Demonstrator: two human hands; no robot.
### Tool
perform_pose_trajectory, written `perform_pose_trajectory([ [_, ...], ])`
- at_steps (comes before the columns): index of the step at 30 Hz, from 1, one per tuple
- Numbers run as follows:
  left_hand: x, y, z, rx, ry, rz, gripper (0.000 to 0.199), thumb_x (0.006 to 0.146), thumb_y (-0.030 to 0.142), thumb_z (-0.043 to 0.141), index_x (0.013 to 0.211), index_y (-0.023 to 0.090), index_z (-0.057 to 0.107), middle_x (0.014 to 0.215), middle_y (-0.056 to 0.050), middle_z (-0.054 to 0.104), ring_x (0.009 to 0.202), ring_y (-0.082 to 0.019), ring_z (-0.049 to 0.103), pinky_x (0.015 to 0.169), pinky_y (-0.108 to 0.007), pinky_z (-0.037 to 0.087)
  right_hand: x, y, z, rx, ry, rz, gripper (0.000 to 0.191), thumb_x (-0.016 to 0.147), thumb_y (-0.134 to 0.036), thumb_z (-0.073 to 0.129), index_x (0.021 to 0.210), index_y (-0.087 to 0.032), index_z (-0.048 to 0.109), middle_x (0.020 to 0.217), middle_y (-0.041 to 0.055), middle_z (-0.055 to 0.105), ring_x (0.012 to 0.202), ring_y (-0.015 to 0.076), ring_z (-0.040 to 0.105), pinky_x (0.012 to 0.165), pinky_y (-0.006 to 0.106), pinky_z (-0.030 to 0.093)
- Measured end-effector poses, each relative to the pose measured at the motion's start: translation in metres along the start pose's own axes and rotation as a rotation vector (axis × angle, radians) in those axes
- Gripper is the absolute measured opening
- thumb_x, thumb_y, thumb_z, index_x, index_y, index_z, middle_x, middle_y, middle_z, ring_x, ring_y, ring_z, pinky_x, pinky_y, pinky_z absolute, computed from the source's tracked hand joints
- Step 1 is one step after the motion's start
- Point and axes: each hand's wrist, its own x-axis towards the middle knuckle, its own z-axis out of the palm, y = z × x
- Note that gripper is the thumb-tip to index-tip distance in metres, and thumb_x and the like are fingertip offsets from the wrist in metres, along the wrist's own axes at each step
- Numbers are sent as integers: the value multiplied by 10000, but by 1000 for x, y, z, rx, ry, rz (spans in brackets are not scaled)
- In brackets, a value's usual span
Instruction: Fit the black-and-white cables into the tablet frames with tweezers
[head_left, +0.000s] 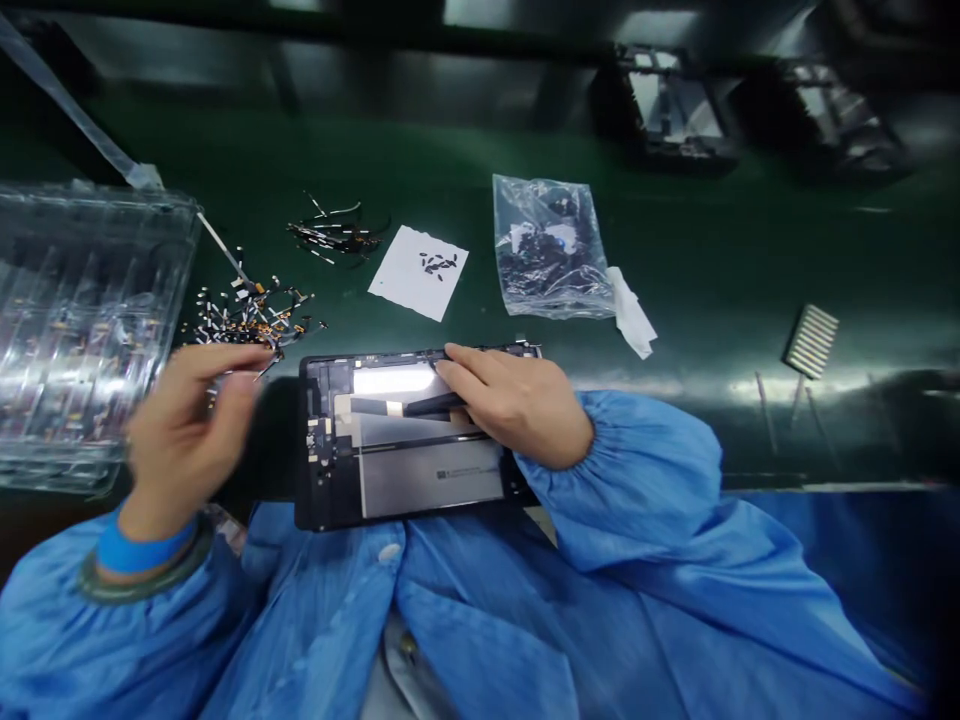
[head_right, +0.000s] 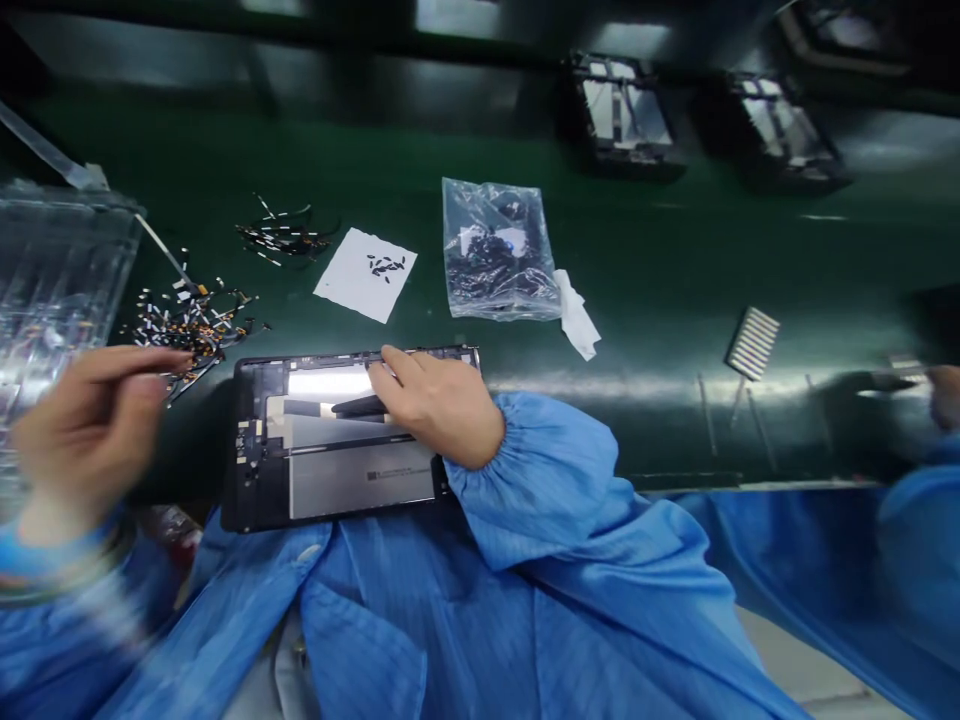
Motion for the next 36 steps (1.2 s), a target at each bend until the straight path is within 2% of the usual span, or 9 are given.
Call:
perform_pose_trajectory([
  [2, 16, 16, 21, 16, -223, 315, 252, 911, 189, 539, 1140, 240, 631, 1155, -66, 691, 1086, -207, 640, 953, -385, 519, 2, -1, -1, -17, -27, 8, 231, 924, -170, 486, 1038, -122, 682, 1136, 135, 713, 792, 191, 652, 612, 304, 438],
  [4, 29, 27, 40, 34, -396, 472, 284, 926, 175, 511, 1186, 216, 618, 1246, -100, 663, 1157, -224, 622, 975, -398, 521, 5, -2, -2, -24, -50, 14, 230, 926, -167, 472, 1007, -131, 684, 1092, 126, 719, 745, 183, 636, 570, 309, 403],
  [8, 42, 33, 66, 42, -500, 542, 322, 950, 182, 443, 1236, 185, 592, 1337, -127, 616, 1263, -237, 562, 1057, -456, 474, 8, -3, -3, 14, -102, 47, 219, 930, -165, 463, 972, -149, 677, 1006, 112, 715, 717, 179, 607, 546, 319, 358],
  [13, 45, 32, 77, 84, -584, 545, 401, 925, 135, 382, 1280, 185, 562, 1323, -106, 630, 1280, -224, 553, 1109, -465, 426, 8, -5, -2, 24, -92, 69, 237, 955, -167, 438, 962, -153, 675, 961, 98, 708, 735, 173, 587, 583, 319, 366],
  [18, 48, 32, 77, 90, -571, 524, 401, 915, 144, 387, 1280, 162, 552, 1257, -101, 666, 1178, -207, 618, 1014, -393, 499, 0, -5, -7, 79, -85, 87, 256, 982, -204, 427, 1030, -136, 669, 914, 89, 701, 777, 180, 599, 594, 315, 377],
  [24, 45, 30, 79, 187, -522, 703, 395, 924, 123, 407, 1284, 146, 569, 1298, -147, 637, 1198, -275, 602, 984, -448, 501, -21, -4, -17, 54, -61, 135, 322, 987, -109, 371, 1122, -136, 662, 953, 66, 714, 763, 154, 605, 583, 296, 382],
  [28, 43, 30, 81, 244, -517, 742, 376, 914, 109, 427, 1239, 151, 612, 1294, -158, 639, 1187, -302, 608, 964, -467, 508, -29, -3, -12, -8, -53, 147, 328, 983, -98, 380, 1161, -149, 651, 985, 69, 720, 782, 148, 598, 596, 287, 389],
  [32, 44, 30, 82, 261, -521, 728, 384, 922, 131, 408, 1241, 189, 615, 1310, -116, 638, 1197, -289, 607, 970, -447, 508, -32, 0, -4, -87, 53, 151, 296, 980, -110, 416, 1120, -157, 673, 999, 52, 730, 774, 138, 591, 587, 275, 379],
  [36, 45, 32, 80, 259, -536, 747, 386, 925, 117, 407, 1257, 153, 602, 1328, -143, 620, 1205, -307, 597, 966, -474, 506, -33, 2, 2, -105, 109, 142, 277, 976, -113, 433, 1102, -157, 676, 983, 46, 729, 764, 135, 579, 577, 277, 368],
])
